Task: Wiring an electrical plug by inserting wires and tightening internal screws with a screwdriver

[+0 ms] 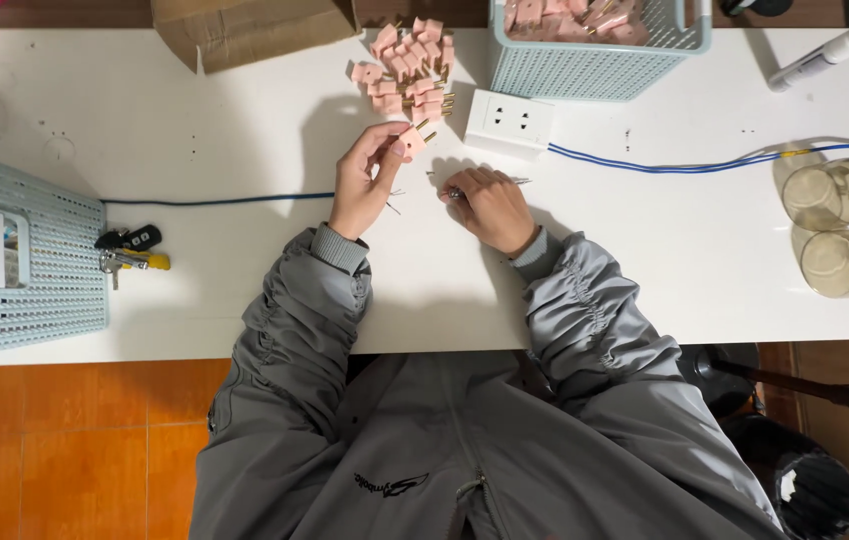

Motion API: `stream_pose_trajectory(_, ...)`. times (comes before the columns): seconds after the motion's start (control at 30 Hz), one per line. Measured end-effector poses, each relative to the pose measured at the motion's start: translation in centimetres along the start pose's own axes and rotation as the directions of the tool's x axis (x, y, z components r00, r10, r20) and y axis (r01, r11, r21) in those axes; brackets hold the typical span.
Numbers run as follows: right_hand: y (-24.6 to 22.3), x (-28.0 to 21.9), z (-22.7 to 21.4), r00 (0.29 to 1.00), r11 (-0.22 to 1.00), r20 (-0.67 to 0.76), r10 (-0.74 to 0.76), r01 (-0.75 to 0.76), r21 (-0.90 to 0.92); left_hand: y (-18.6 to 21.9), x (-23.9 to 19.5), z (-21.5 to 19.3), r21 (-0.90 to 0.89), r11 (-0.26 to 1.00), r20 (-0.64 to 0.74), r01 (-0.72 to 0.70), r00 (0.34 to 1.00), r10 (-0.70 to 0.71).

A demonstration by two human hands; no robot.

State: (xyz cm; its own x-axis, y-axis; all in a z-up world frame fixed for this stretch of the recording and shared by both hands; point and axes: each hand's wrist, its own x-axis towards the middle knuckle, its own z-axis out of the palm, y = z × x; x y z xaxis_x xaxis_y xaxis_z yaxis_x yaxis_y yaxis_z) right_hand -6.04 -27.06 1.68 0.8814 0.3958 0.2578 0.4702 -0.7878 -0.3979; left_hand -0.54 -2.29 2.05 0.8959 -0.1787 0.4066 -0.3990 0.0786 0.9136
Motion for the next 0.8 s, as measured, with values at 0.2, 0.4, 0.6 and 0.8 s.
stream_pose_trajectory(0.2,0.4,-0.4,0.1,0.997,0.994,-0.068,0.024,-0.016,0.106,-0.5,-0.4,-0.2,-0.016,1.000,0.014,0.024,1.000,-0.023)
stream_pose_trajectory(0.4,2.7,-0.7,1.4,0.986,0.995,-0.167,-0.001,0.017,0.096,-2.1,0.2,-0.8,0.056,0.998,0.019,-0.032,0.999,0.031)
stream_pose_trajectory(0.6,3.2,-0.4,1.7,0.968,0.994,-0.227,-0.106,0.100,-0.038,1.2,0.2,-0.7,0.047,0.999,0.036,0.026,0.999,-0.028)
stream_pose_trajectory(0.8,1.2,0.6,1.8,0.980,0.992,-0.160,-0.118,0.125,0.033,0.1,0.3,-0.4,0.008,1.000,0.040,-0.020,0.999,0.020)
